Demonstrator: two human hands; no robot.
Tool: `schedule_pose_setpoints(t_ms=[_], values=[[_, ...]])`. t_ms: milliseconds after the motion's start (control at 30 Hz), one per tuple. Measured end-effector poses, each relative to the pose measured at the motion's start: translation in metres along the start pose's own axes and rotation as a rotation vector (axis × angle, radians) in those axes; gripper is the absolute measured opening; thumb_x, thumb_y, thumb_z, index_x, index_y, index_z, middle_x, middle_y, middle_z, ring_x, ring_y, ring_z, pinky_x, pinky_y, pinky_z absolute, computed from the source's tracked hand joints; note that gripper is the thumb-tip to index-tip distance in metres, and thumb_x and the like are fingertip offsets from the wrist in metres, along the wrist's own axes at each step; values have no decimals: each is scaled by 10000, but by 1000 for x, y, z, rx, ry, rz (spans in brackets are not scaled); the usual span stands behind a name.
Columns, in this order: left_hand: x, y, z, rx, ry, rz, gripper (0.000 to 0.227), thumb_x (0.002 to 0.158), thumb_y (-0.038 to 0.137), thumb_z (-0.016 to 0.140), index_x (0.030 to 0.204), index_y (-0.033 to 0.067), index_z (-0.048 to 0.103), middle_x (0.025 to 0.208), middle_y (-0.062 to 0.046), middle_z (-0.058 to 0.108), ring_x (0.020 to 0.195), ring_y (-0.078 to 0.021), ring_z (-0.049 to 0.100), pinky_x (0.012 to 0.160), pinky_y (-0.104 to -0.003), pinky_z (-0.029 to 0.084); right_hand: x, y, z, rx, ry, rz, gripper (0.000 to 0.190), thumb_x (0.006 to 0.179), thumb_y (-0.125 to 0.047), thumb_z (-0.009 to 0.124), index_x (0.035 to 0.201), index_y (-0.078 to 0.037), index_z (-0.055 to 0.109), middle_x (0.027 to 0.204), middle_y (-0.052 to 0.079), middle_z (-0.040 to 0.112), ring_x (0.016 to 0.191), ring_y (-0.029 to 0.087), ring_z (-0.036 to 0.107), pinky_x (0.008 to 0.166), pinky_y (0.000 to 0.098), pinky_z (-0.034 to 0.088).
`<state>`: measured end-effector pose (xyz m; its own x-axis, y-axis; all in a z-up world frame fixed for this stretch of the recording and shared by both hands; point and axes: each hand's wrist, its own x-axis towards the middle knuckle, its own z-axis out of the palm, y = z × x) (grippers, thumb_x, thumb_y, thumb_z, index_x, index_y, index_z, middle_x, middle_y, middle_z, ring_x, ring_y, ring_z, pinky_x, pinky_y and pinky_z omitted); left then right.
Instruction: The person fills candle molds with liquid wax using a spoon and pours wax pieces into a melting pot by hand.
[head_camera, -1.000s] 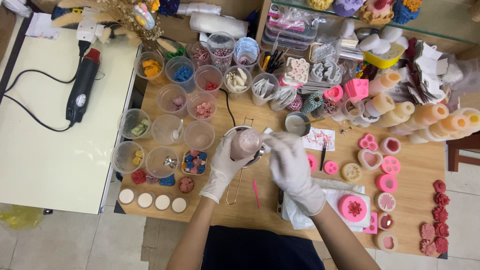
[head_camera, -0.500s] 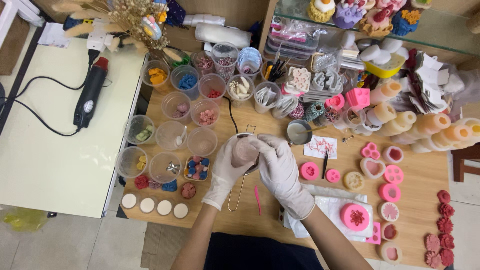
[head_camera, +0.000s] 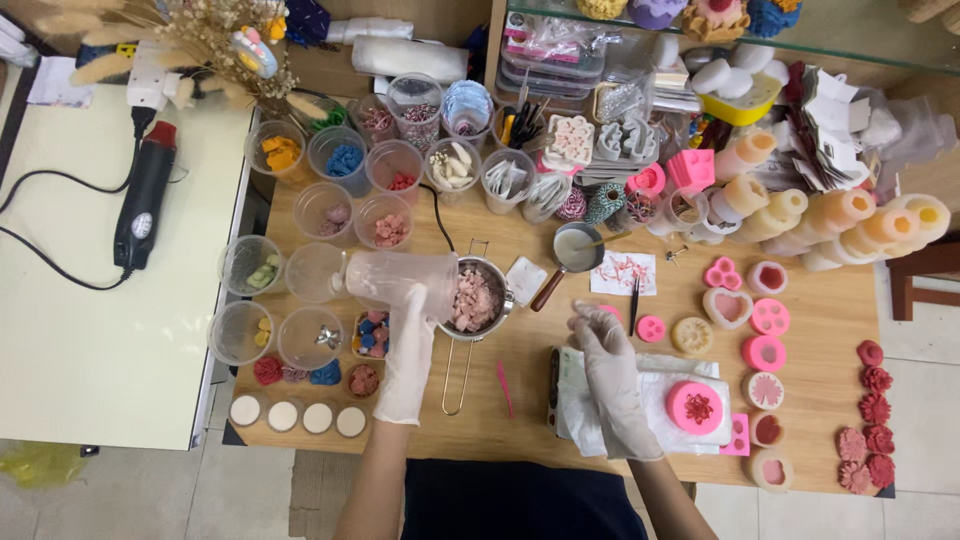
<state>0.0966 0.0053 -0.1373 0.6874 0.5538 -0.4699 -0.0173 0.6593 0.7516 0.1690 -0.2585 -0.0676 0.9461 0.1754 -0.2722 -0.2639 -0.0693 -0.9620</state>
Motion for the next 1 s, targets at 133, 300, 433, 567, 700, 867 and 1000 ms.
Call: schedule_pose_setpoints(t_ms=[133,300,433,567,700,867,1000], values=[[-25,37,21,-420,-75,-221,670,880,604,621,1362,142,562,1358,-60,648,1242,-233,624,1043,-416,516,-20,41,-8,-101,-73,198,226,982,-118,646,1157,3,722,886,67,716,764,140,627,721,295,517],[-62,72,61,-773,15,-424,649,874,677,643,1287,178,603,1301,-78,636,1157,-275,601,882,-445,549,-27,136,21,-998,-362,57,242,885,-262,724,961,-35,760,832,142,761,726,260,711,691,391,567],[-78,73,70,-839,-40,-467,570,889,639,635,1253,200,621,1263,-17,677,1163,-243,626,897,-441,558,-4,210,58,-1294,-314,173,211,840,-244,712,958,-72,746,977,203,743,931,361,723,791,448,581],[-81,61,63,-931,-234,-526,565,915,543,630,1274,106,635,1262,-123,683,1142,-297,622,871,-426,531,6,241,67,-1409,-330,196,166,913,-235,654,993,-113,733,1001,143,754,962,323,753,771,446,617],[-79,54,58,-1020,-375,-575,450,965,462,632,1255,117,624,1242,-96,675,1122,-274,609,868,-445,496,13,245,63,-1419,-408,93,201,838,-259,722,967,-106,732,984,136,759,937,321,744,765,437,606],[-92,68,68,-872,-233,-458,477,955,450,588,1309,129,589,1327,-99,647,1209,-300,596,969,-512,484,8,242,68,-1428,-251,-61,384,1074,-410,555,916,-100,718,885,160,769,825,347,754,712,468,600],[-93,77,75,-844,-155,-448,583,937,483,614,1371,95,570,1388,-137,604,1245,-353,579,1024,-578,477,4,214,58,-1390,-243,-29,335,973,-358,515,910,-87,702,864,176,749,808,361,754,688,476,608]])
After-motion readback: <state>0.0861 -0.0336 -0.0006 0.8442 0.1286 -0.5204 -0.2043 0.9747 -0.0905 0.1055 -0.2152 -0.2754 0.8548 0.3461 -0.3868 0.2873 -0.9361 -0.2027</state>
